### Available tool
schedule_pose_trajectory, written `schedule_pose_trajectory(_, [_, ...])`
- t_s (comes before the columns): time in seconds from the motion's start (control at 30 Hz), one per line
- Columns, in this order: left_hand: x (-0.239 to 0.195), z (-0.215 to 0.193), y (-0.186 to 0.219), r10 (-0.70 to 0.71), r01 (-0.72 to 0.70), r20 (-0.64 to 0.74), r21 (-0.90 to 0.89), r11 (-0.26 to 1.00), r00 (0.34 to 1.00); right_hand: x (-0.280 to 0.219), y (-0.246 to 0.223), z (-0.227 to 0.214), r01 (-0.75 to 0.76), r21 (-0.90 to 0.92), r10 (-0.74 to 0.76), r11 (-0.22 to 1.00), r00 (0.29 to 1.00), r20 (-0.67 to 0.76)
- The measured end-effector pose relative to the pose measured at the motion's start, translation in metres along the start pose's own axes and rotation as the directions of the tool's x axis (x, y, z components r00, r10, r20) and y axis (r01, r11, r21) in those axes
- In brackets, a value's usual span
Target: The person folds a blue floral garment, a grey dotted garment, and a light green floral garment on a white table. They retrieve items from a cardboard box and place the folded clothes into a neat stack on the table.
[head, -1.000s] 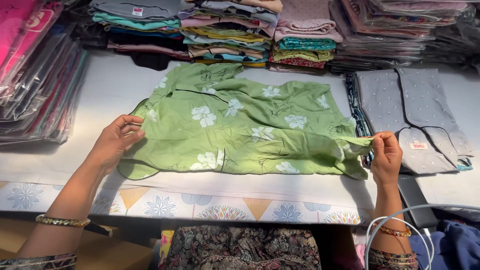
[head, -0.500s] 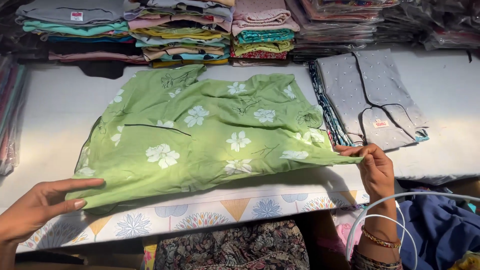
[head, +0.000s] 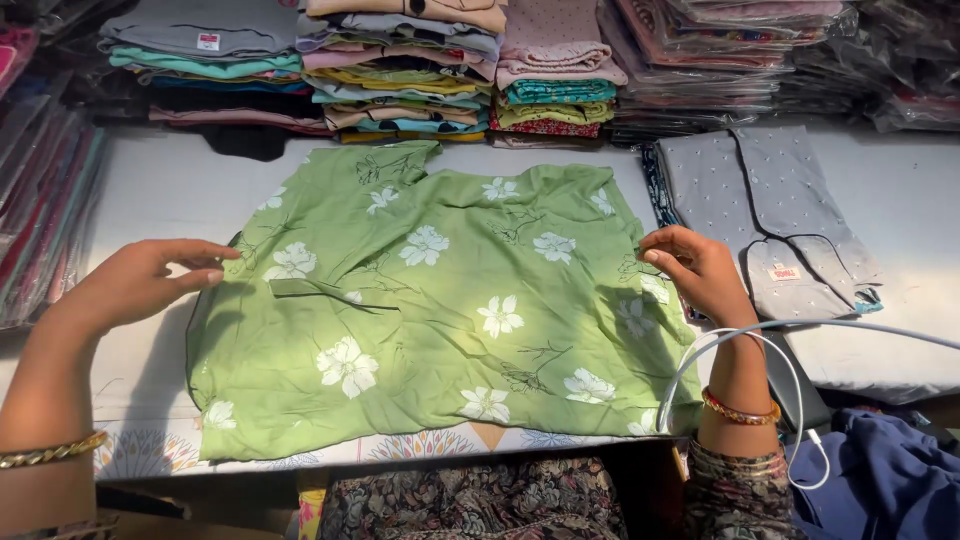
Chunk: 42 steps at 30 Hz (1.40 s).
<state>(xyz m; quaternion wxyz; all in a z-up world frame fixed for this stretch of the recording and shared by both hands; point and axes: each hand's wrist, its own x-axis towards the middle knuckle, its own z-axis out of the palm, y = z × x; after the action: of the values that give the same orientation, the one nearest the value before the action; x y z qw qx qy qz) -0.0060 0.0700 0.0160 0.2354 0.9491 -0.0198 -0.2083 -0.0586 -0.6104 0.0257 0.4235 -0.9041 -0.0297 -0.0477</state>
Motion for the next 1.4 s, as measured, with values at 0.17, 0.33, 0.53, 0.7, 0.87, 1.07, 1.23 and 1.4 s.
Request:
schedule_pose_trajectory(0.17, [0.127, 0.007, 0.003, 0.205, -0.255, -0.346, -0.103, 0.962, 0.915, 0.128, 0.046, 0.03, -0.009, -0.145, -0.008, 0.989, 0.994, -0.113])
schedule_pose_trajectory(0.33, [0.238, 0.056, -0.004, 0.152, -0.276, -0.593, -0.124, 0.953, 0.79, 0.192, 0.106, 0.066, -0.231, -0.143, 0.19, 0.963, 0.949, -0.25])
schedule_pose_trajectory(0.53, [0.221, 0.046, 0.066, -0.061, -0.139, -0.448, -0.399, 0.906, 0.892, 0.218, 0.126, 0.084, -0.178, 0.194, 0.204, 0.965, 0.971, -0.121])
schedule_pose_trajectory(0.7, [0.184, 0.005, 0.063, 0.181, -0.445, -0.419, -0.705, 0.552, 0.889, 0.224, 0.114, 0.035, -0.015, 0.502, 0.129, 0.865, 0.973, -0.193])
schedule_pose_trajectory(0.87, [0.185, 0.014, 0.057, 0.088, -0.626, -0.732, -0.508, 0.591, 0.676, 0.252, 0.104, 0.041, 0.044, 0.073, -0.003, 0.996, 0.876, -0.482])
schedule_pose_trajectory(1.07, [0.239, 0.069, 0.007, 0.11, -0.242, -0.713, -0.086, 0.966, 0.693, 0.238, 0.111, 0.058, -0.038, -0.276, -0.059, 0.961, 0.941, -0.334])
schedule_pose_trajectory(1.23, [0.197, 0.059, 0.073, 0.17, -0.136, -0.753, 0.107, 0.985, 0.635, 0.164, 0.073, 0.035, -0.264, 0.09, 0.263, 0.96, 0.964, 0.031])
schedule_pose_trajectory(1.4, [0.186, 0.089, 0.197, 0.523, -0.419, -0.59, 0.318, 0.851, 0.614, 0.107, 0.068, 0.026, -0.133, 0.15, 0.134, 0.98, 0.991, 0.005])
